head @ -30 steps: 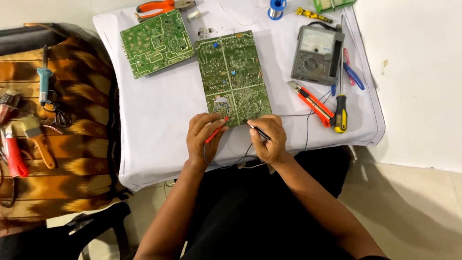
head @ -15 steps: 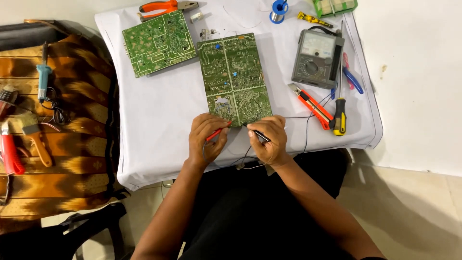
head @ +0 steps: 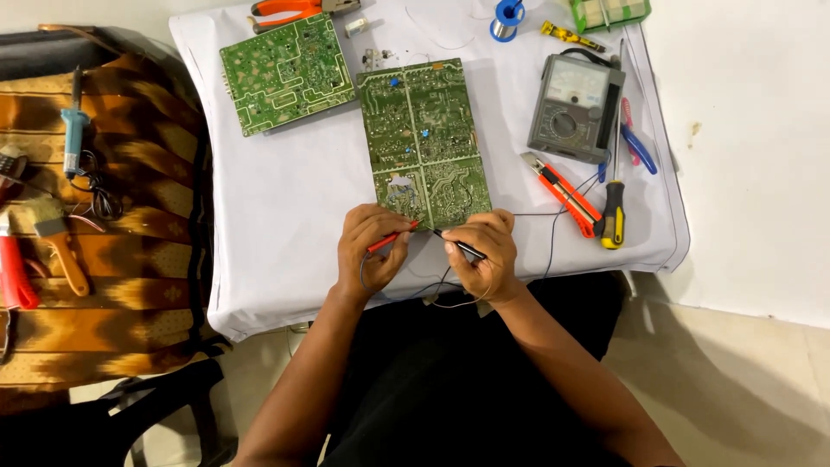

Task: Testing a printed circuit board using a digital multimeter to check for electrical continuity or component values

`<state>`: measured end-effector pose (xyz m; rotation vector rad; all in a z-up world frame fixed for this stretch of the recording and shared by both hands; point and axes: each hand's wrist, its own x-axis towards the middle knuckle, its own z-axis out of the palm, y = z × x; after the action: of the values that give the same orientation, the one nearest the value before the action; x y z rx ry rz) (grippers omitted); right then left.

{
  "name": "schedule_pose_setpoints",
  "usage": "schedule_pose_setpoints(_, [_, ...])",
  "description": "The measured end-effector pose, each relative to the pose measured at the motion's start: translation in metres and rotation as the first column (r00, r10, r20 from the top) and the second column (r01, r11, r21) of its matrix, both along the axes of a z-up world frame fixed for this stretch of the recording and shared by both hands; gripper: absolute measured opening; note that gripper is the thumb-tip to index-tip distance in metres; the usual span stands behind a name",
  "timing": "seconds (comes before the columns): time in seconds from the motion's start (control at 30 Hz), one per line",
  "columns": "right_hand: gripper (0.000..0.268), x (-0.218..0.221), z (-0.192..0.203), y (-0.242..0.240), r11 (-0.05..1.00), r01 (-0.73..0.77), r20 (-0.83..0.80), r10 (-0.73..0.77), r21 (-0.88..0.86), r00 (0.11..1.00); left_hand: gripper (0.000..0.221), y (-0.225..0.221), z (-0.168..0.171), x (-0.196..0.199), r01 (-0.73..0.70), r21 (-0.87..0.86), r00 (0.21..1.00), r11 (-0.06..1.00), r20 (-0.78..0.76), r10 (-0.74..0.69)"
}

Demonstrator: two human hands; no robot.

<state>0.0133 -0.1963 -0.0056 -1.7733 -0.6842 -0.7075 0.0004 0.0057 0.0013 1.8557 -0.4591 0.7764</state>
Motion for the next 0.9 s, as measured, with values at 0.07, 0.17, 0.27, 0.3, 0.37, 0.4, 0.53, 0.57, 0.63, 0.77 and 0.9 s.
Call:
schedule_pose_setpoints(0.07, [0.011,0.0004,0.0024,0.0007,1.000,-0.001,0.001,0.001,-0.002,1.000,0.004,-0.0003,0.0013,0.0002,0.003,-0.002,1.000,1.000,-0.002,-0.003])
schedule_pose_setpoints(0.17, [0.010,0.0001,0.0025,0.0010,1.000,-0.001,-0.010,0.001,-0.008,1.000,0.005,0.0007,0.0013,0.0004,0.012,-0.003,1.000,1.000,-0.005,-0.012])
schedule_pose_setpoints(0.27, [0.009,0.0003,0.0013,0.0007,1.000,-0.003,-0.022,0.003,-0.013,1.000,0.005,0.0014,0.0001,0.0005,0.013,-0.004,1.000,1.000,-0.007,-0.013])
schedule_pose_setpoints(0.3, [0.009,0.0001,0.0006,0.0003,1.000,-0.003,-0.024,0.003,-0.015,1.000,0.005,0.0012,-0.0007,0.0003,0.011,-0.005,1.000,1.000,-0.009,-0.011])
schedule_pose_setpoints(0.37, [0.010,0.0002,-0.0001,0.0001,1.000,0.001,-0.019,-0.001,-0.018,1.000,0.004,0.0004,-0.0009,0.0004,0.008,-0.010,1.000,1.000,-0.008,-0.008])
schedule_pose_setpoints(0.4, [0.010,0.0003,-0.0002,0.0002,1.000,0.004,-0.015,-0.004,-0.021,1.000,0.004,0.0001,-0.0008,0.0006,0.004,-0.016,1.000,1.000,-0.007,-0.005])
schedule_pose_setpoints(0.53, [0.009,0.0000,0.0032,0.0014,1.000,0.005,-0.012,-0.005,-0.018,1.000,0.004,0.0015,-0.0018,0.0010,0.011,-0.011,1.000,1.000,-0.009,-0.011])
schedule_pose_setpoints(0.57, [0.009,0.0000,0.0026,0.0013,1.000,0.010,-0.019,-0.010,-0.022,1.000,0.004,0.0014,-0.0017,0.0007,0.010,-0.015,1.000,1.000,-0.025,-0.010])
schedule_pose_setpoints(0.63, [0.009,0.0000,0.0024,0.0014,1.000,0.015,-0.025,-0.016,-0.026,1.000,0.004,0.0014,-0.0019,0.0006,0.009,-0.019,0.999,1.000,-0.042,-0.009])
schedule_pose_setpoints(0.77, [0.009,-0.0002,0.0028,0.0020,0.999,0.011,-0.039,-0.013,-0.030,0.999,0.003,0.0003,-0.0021,-0.0004,0.000,-0.032,0.998,0.999,-0.067,-0.002])
schedule_pose_setpoints(0.9, [0.010,0.0003,0.0000,0.0022,1.000,0.015,-0.045,-0.016,-0.026,0.999,0.004,0.0026,-0.0012,-0.0022,0.005,-0.015,0.995,1.000,-0.095,-0.006])
